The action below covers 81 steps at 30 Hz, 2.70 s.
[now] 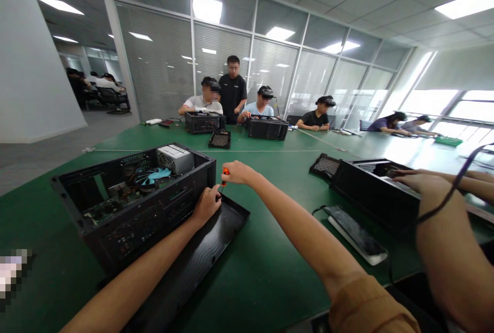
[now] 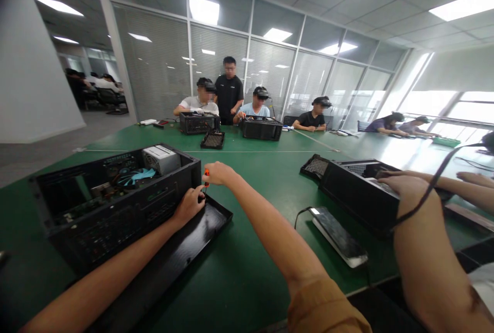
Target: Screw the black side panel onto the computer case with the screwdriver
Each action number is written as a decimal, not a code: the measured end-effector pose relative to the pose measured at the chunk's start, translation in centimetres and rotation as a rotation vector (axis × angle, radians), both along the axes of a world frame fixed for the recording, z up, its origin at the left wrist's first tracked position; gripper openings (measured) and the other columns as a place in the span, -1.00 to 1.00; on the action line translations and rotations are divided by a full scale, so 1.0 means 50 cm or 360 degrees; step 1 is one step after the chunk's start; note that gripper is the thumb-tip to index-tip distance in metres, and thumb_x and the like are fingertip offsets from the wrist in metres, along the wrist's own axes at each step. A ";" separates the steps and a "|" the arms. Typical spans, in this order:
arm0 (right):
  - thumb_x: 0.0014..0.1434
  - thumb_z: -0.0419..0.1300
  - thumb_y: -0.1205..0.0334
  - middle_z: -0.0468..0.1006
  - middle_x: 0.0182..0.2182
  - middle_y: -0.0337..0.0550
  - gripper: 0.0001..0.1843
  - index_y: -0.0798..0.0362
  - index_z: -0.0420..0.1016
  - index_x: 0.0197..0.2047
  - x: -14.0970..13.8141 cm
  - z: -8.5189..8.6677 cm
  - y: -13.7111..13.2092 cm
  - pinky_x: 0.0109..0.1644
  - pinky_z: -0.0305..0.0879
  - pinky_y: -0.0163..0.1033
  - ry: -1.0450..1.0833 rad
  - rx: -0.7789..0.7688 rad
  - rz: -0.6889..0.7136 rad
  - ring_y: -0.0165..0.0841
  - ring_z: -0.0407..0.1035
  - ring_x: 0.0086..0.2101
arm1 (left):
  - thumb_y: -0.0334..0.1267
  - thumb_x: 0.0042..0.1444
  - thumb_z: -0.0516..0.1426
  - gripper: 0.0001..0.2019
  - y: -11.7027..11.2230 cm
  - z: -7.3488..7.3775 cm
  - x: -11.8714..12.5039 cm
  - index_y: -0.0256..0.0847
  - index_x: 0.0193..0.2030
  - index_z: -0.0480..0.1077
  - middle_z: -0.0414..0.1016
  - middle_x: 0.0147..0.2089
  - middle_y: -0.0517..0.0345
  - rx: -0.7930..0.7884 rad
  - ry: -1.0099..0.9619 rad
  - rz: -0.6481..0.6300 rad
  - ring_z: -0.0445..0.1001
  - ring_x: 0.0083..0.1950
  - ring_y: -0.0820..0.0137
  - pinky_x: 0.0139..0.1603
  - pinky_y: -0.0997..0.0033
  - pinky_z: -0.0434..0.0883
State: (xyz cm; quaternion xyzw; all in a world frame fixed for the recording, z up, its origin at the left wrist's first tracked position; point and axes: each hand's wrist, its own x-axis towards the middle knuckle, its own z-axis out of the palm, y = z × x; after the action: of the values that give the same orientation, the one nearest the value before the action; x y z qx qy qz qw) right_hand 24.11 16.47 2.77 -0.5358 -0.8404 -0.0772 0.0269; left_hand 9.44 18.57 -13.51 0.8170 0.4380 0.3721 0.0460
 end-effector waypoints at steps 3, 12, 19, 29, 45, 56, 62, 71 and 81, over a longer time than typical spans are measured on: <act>0.18 -0.05 0.00 0.53 -0.21 0.02 -0.60 0.09 0.46 -0.18 -0.001 0.003 0.003 -0.21 0.20 -0.31 -0.0010 0.0014 -0.0008 -0.25 0.41 -0.19 | -0.49 -0.06 0.11 -0.56 0.005 0.003 0.001 -0.22 0.02 0.26 0.45 -0.34 0.14 -0.0024 0.0008 0.0004 0.37 -0.20 0.33 -0.11 0.38 0.30; 0.20 -0.06 -0.05 0.52 -0.18 -0.01 -0.57 0.06 0.46 -0.14 -0.001 0.009 0.008 -0.19 0.20 -0.32 0.0049 0.0060 -0.0056 -0.26 0.39 -0.16 | -0.53 -0.10 0.13 -0.39 0.020 0.042 -0.006 -0.27 0.15 0.12 0.54 -0.32 0.16 -0.0343 -0.0040 -0.0138 0.48 -0.21 0.37 -0.04 0.37 0.30; 0.21 -0.06 -0.05 0.52 -0.17 -0.01 -0.57 0.06 0.45 -0.13 0.008 0.000 0.009 -0.18 0.20 -0.34 0.0031 0.0018 -0.0072 -0.28 0.39 -0.16 | -0.50 -0.04 0.10 -0.44 0.029 0.029 -0.006 -0.31 0.17 0.13 0.56 -0.31 0.11 -0.0203 0.0089 -0.0093 0.47 -0.17 0.31 0.00 0.33 0.28; 0.22 -0.11 -0.06 0.52 -0.19 -0.02 -0.56 0.04 0.44 -0.14 0.011 -0.014 0.013 -0.20 0.18 -0.33 0.0026 0.0031 -0.0023 -0.28 0.40 -0.19 | -0.48 -0.02 0.12 -0.49 0.022 0.029 -0.006 -0.21 0.13 0.22 0.54 -0.30 0.13 -0.0150 0.0247 -0.0041 0.42 -0.16 0.29 -0.03 0.37 0.29; 0.21 -0.06 -0.03 0.54 -0.24 -0.07 -0.60 0.05 0.45 -0.20 0.025 -0.017 0.017 -0.26 0.16 -0.34 0.0057 0.0101 0.0034 -0.29 0.40 -0.22 | -0.35 0.09 0.08 -0.89 0.018 0.041 -0.003 -0.22 -0.34 0.44 0.43 -0.40 0.04 -0.0011 0.0725 -0.0014 0.38 -0.25 0.30 -0.23 0.40 0.26; 0.22 -0.05 -0.03 0.53 -0.23 -0.06 -0.61 0.06 0.46 -0.19 0.026 -0.010 0.003 -0.25 0.15 -0.37 0.0063 0.0052 0.0022 -0.33 0.40 -0.23 | -0.46 0.15 -0.05 -0.73 0.012 0.044 -0.002 -0.28 -0.44 0.42 0.40 -0.39 -0.01 0.0192 0.1003 -0.0144 0.31 -0.27 0.32 -0.23 0.35 0.21; 0.22 -0.05 -0.04 0.54 -0.25 -0.06 -0.60 0.06 0.46 -0.20 0.030 -0.009 0.003 -0.26 0.14 -0.36 0.0098 0.0084 0.0027 -0.32 0.40 -0.24 | -0.38 0.16 0.01 -0.83 0.020 0.034 -0.001 -0.29 -0.36 0.41 0.38 -0.36 0.01 0.0251 0.0983 -0.0099 0.29 -0.25 0.31 -0.21 0.34 0.21; 0.22 -0.03 -0.01 0.53 -0.24 -0.06 -0.62 0.06 0.46 -0.18 0.028 -0.003 -0.001 -0.25 0.14 -0.37 0.0130 0.0065 0.0035 -0.33 0.40 -0.24 | -0.24 0.09 0.13 -0.88 0.024 0.034 -0.005 -0.24 -0.34 0.41 0.36 -0.29 0.05 0.0254 0.0871 -0.0061 0.29 -0.20 0.31 -0.15 0.35 0.21; 0.23 -0.04 -0.01 0.53 -0.24 -0.05 -0.62 0.07 0.44 -0.16 0.026 -0.004 -0.003 -0.20 0.14 -0.37 0.0126 0.0047 0.0051 -0.33 0.40 -0.22 | -0.26 0.09 0.12 -0.88 0.009 0.038 -0.006 -0.23 -0.33 0.45 0.34 -0.26 0.02 0.0227 0.0759 -0.0001 0.27 -0.16 0.28 -0.16 0.32 0.25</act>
State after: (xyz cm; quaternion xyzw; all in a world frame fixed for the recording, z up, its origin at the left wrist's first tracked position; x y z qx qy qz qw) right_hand 25.42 16.33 2.59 -0.5245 -0.8459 -0.0679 0.0692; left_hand 9.13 19.04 -11.62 0.8830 0.4090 0.1988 -0.1162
